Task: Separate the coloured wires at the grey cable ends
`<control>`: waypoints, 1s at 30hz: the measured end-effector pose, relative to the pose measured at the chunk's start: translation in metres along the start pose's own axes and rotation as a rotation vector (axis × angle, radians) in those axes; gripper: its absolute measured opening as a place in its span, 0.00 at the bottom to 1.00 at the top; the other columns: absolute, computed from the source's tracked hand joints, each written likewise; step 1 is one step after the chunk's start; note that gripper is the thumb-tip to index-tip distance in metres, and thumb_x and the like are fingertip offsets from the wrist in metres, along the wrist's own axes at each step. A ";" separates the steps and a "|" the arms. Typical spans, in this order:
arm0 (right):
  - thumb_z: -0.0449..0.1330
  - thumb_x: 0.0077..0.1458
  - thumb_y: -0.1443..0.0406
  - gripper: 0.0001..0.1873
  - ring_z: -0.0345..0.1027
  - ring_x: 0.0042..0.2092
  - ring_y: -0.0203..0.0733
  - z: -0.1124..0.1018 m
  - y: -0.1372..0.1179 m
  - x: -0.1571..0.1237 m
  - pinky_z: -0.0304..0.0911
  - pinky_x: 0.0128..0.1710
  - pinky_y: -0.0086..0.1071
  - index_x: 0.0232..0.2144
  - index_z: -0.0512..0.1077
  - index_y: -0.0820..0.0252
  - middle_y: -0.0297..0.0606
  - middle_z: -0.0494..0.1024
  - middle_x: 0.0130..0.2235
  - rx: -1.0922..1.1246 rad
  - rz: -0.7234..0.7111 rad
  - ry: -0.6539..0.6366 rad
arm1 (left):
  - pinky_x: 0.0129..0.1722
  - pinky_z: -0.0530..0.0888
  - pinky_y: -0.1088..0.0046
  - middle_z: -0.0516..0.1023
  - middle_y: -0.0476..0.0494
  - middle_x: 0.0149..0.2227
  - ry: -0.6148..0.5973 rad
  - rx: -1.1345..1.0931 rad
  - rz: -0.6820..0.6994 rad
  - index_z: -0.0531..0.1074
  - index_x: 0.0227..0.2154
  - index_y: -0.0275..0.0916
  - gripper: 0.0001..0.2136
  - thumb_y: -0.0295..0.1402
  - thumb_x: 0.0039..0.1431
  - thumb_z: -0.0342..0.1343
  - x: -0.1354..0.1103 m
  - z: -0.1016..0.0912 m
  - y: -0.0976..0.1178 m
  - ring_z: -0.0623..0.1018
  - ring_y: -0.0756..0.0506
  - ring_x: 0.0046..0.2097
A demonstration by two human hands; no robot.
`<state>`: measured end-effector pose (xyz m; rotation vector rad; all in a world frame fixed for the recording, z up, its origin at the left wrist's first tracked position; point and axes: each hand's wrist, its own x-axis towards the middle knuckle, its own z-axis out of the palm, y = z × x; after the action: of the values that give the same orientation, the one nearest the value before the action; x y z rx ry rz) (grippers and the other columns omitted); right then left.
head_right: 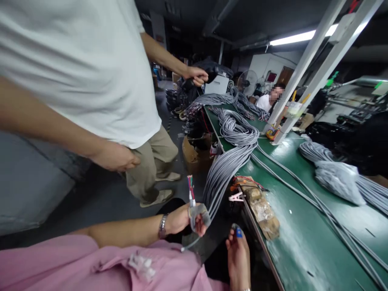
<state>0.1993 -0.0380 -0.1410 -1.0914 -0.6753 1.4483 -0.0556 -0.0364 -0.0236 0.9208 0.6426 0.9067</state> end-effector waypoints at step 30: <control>0.61 0.45 0.63 0.06 0.54 0.18 0.29 -0.085 0.020 -0.062 0.50 0.19 0.25 0.26 0.69 0.60 0.27 0.69 0.17 -0.345 0.041 0.613 | 0.23 0.67 0.75 0.77 0.46 0.25 0.379 0.083 0.113 0.74 0.29 0.35 0.05 0.32 0.52 0.62 -0.054 -0.036 -0.015 0.72 0.50 0.25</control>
<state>0.2622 -0.1168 -0.1774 -1.7262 -0.4642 0.9606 -0.1048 -0.0742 -0.0487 0.8720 0.9644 1.1766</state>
